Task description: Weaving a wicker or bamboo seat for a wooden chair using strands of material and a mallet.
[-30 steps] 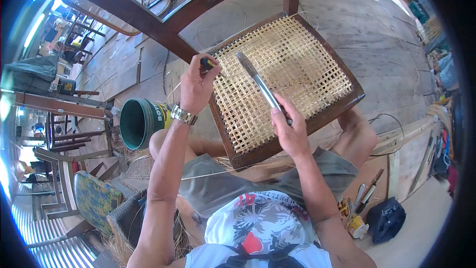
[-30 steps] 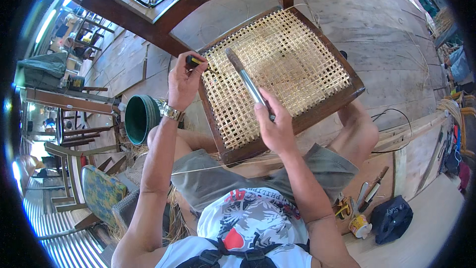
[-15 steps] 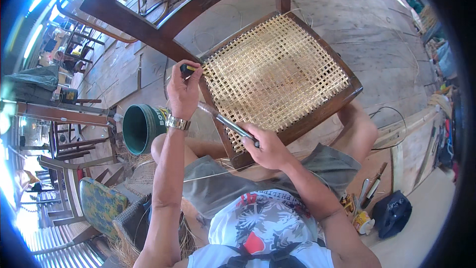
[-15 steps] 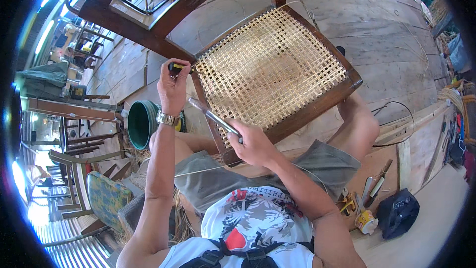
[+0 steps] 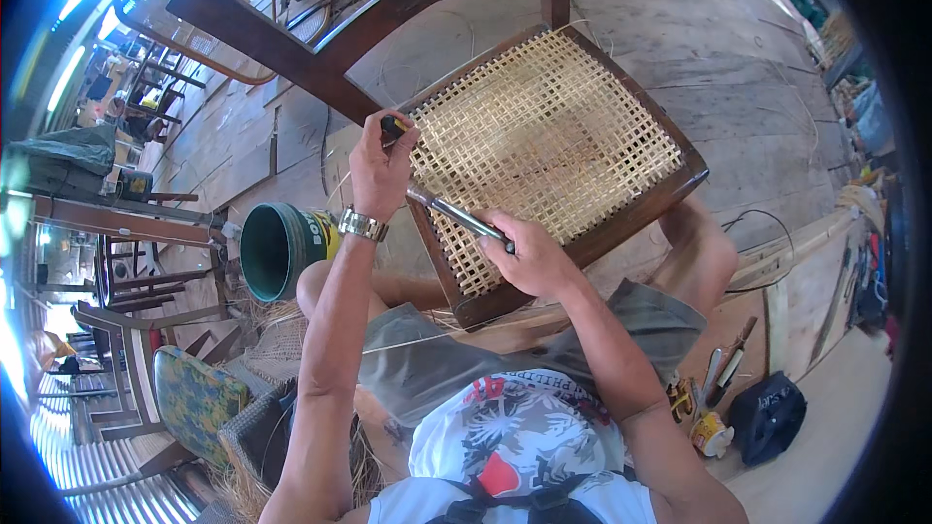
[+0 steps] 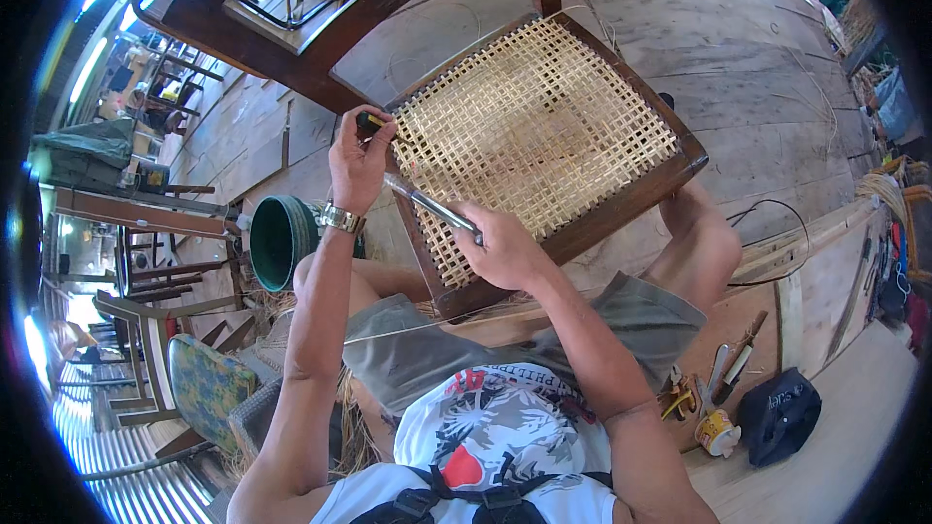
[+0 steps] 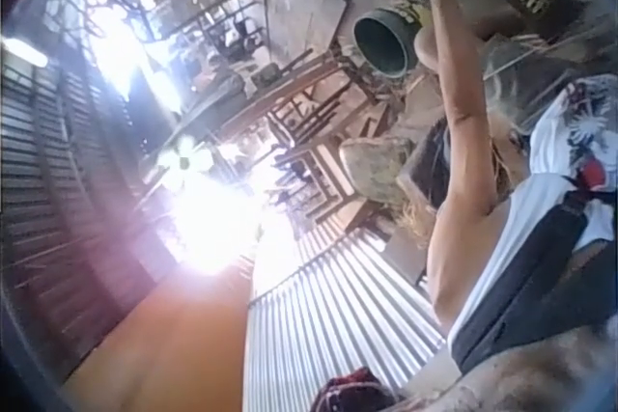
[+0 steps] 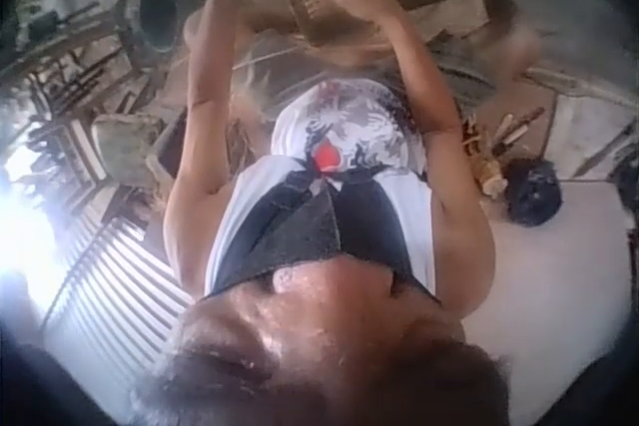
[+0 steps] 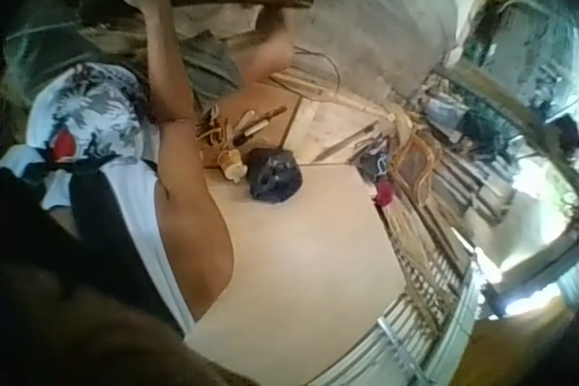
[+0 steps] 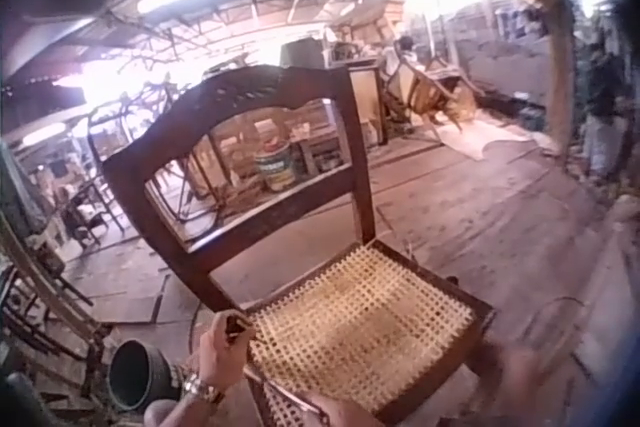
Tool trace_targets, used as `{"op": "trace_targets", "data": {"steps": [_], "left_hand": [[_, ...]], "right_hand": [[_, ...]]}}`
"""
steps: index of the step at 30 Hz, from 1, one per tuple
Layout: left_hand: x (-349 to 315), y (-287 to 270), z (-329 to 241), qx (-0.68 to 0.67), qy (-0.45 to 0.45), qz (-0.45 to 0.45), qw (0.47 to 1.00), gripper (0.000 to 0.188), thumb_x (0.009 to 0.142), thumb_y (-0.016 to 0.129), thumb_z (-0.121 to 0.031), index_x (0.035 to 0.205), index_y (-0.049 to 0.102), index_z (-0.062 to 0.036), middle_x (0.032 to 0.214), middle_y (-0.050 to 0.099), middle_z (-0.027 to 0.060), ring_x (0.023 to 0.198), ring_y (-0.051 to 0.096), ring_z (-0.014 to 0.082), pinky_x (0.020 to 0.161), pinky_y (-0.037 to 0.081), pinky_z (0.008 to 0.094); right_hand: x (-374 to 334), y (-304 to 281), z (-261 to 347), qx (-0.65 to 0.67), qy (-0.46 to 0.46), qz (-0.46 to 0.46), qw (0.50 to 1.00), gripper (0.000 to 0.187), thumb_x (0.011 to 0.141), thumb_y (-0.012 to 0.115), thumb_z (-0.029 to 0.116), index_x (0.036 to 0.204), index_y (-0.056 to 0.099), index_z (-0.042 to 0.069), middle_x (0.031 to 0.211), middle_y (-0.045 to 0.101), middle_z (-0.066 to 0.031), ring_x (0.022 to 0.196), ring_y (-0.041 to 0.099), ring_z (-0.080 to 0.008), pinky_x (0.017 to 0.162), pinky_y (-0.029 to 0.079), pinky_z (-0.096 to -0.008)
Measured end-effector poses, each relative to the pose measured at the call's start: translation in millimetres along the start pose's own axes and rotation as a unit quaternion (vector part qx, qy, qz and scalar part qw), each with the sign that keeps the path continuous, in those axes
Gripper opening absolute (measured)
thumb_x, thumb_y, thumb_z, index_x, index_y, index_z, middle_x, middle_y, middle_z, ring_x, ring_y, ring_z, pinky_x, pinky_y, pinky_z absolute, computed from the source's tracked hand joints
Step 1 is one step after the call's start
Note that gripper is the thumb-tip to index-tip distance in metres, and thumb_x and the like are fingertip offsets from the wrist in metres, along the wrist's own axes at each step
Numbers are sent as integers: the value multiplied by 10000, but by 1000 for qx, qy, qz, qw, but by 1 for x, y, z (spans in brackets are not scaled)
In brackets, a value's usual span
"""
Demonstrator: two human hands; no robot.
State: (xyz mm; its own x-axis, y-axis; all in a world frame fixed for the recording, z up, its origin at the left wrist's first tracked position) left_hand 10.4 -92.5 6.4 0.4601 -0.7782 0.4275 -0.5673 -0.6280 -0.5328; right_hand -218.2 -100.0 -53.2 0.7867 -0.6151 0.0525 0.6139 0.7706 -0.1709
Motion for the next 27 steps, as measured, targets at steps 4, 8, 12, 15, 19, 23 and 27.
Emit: {"op": "trace_targets", "data": {"steps": [4,8,12,15,19,23,27], "left_hand": [[-4,-4,1,-23,9,-38,999,229,954,752,-79,1147,630,-76,903,719,43,788,669,126,727,537,297],[-2,-10,-2,-17,-22,-62,998,226,957,755,-88,1147,632,-76,915,735,48,812,682,137,743,542,297],[0,-8,4,16,-15,-80,997,206,957,759,-97,1126,642,-78,902,731,36,833,686,120,743,533,286],[-2,-17,-2,-5,16,-108,994,201,958,763,-101,1119,645,-77,912,731,35,830,683,112,738,527,273],[4,-9,-1,-9,2,-84,996,222,967,758,-115,1143,630,-72,923,742,48,820,686,122,745,542,287],[5,9,3,32,-15,-29,999,257,969,755,-129,1169,603,-77,933,750,73,808,689,143,748,552,309],[-6,0,-7,-16,-15,-41,999,237,956,765,-102,1151,633,-77,924,739,56,809,685,125,735,545,294]], "right_hand": [[-4,3,-19,40,61,-24,997,351,996,572,146,1313,625,3,795,670,-156,667,662,-248,641,522,-393],[-4,21,-15,6,-24,-21,999,390,1007,592,146,1370,597,2,856,682,-132,712,650,-187,670,522,-360],[4,15,-20,20,-4,-44,999,400,1017,597,157,1379,591,-13,837,668,-107,713,643,-134,645,514,-328],[-5,-9,-29,37,41,-87,995,414,1030,588,176,1401,578,-8,779,643,-69,642,605,-114,574,484,-301],[-21,-29,-37,106,60,-146,982,442,1060,576,205,1442,557,-17,832,613,-11,675,546,-72,591,463,-271],[-1,-41,-36,89,62,-178,978,449,1055,579,215,1431,559,-29,840,626,-32,698,565,-82,622,475,-281],[5,-34,-15,39,36,-74,996,438,1060,570,207,1431,561,-26,871,621,-47,767,566,-78,669,476,-281]]}}
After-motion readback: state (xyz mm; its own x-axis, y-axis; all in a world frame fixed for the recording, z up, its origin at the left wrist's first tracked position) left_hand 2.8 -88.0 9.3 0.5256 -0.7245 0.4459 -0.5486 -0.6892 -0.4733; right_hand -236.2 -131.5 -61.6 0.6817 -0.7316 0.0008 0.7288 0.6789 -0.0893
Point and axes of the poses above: each hand's wrist, its own x-axis towards the middle knuckle, its own y-axis out of the palm, z = x × y, the point moved 9 cm from there along x, towards the middle knuckle
